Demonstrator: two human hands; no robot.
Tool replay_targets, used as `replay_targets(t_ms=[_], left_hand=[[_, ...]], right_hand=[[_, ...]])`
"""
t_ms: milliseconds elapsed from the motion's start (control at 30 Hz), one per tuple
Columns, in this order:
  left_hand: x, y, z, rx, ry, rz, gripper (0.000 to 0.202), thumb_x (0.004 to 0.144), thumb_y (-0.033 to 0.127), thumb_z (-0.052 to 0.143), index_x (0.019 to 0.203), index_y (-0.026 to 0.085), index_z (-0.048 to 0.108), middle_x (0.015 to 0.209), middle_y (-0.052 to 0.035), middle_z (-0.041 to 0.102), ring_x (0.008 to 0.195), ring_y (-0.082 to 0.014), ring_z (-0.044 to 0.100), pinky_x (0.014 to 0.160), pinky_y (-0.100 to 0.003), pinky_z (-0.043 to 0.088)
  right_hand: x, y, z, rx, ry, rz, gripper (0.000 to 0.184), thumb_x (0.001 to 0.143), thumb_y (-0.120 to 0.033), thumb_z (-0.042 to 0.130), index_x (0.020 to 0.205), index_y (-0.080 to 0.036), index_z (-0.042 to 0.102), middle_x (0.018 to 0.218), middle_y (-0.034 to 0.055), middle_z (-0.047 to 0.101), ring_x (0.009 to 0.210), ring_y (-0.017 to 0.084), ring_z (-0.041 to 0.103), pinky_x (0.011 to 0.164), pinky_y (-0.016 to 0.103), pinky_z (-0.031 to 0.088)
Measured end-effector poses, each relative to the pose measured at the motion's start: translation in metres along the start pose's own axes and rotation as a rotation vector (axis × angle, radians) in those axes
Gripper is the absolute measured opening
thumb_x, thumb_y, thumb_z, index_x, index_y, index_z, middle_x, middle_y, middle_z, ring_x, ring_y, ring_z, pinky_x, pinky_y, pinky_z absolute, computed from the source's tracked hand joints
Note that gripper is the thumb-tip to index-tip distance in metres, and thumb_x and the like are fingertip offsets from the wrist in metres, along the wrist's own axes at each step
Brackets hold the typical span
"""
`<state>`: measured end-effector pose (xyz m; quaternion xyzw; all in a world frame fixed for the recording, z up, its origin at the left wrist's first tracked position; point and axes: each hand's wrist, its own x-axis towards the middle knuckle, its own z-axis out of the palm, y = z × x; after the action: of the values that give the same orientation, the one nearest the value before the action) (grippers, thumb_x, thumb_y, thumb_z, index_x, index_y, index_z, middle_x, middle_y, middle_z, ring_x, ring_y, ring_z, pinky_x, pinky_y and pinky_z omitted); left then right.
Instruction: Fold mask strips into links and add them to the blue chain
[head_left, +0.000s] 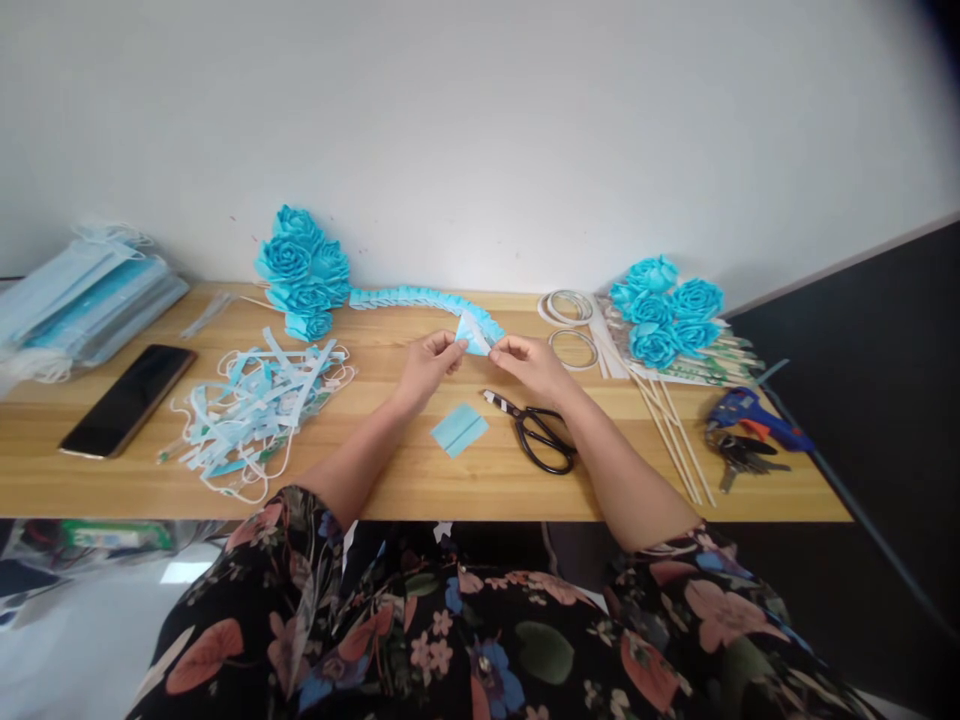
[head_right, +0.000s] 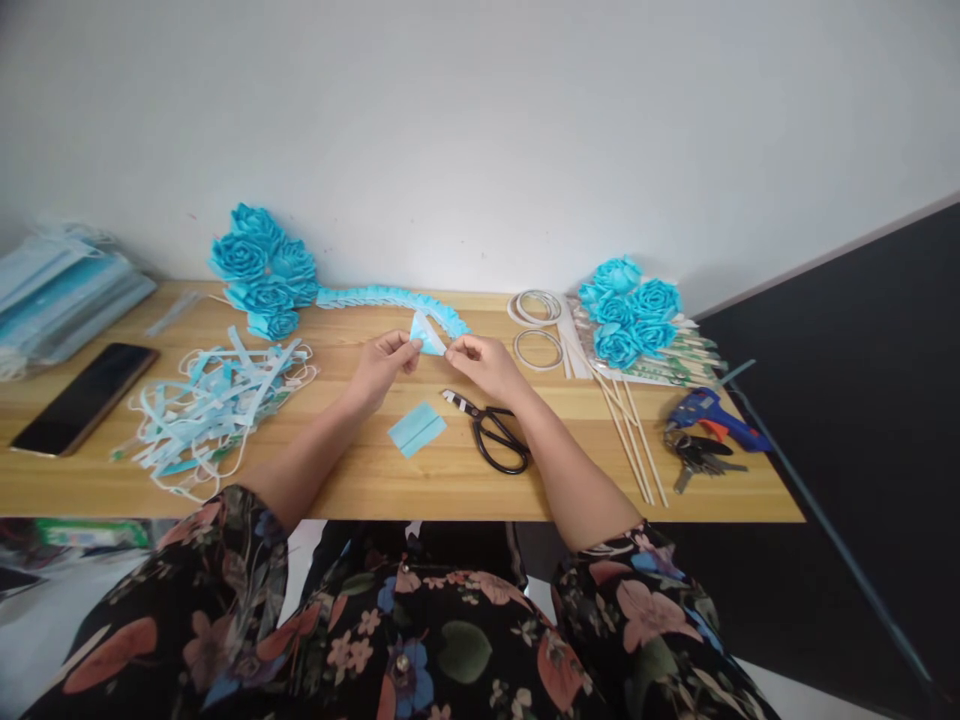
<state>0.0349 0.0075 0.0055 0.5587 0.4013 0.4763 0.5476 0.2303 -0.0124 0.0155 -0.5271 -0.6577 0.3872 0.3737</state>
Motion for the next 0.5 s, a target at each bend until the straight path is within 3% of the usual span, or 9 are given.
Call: replay_targets(t_ms=[167,333,500], left_hand=[[-0.002,-0.002,0.002,0.018,-0.060,0.003,0.037,0.076,0.046,0.070,0.061,0.017,0.052,0.055,0.0034,0.049,0.052,-0.0074,0.040,0.054,-0.023,0.034],[-0.004,-0.004,0.005,0.041,-0.136,-0.025,0.036,0.075,0.046,0.070,0.065,0.016,0.054,0.056,0.0051,0.045,0.052,-0.0066,0.037,0.054,-0.023,0.029],[-0.004,-0.004,0.006,0.050,-0.156,-0.037,0.038,0.072,0.049,0.072,0.066,0.015,0.055,0.057,0.0055,0.044,0.053,-0.0064,0.035,0.054,-0.023,0.027]], right_hand=[[0.002,0.002,-0.002,0.177,0.066,-0.012,0.036,0.087,-0.053,0.057,0.095,-0.019,0.068,0.083,0.0028,0.067,0.075,0.016,0.059,0.075,0.029,0.046],[-0.001,-0.001,0.007,0.111,0.006,-0.078,0.032,0.084,-0.051,0.063,0.082,-0.019,0.063,0.072,-0.0014,0.058,0.068,0.013,0.051,0.068,0.027,0.041],[-0.002,0.000,0.012,0.016,0.051,-0.075,0.031,0.081,-0.044,0.064,0.067,-0.020,0.050,0.064,-0.0042,0.045,0.061,0.011,0.040,0.060,0.026,0.034]])
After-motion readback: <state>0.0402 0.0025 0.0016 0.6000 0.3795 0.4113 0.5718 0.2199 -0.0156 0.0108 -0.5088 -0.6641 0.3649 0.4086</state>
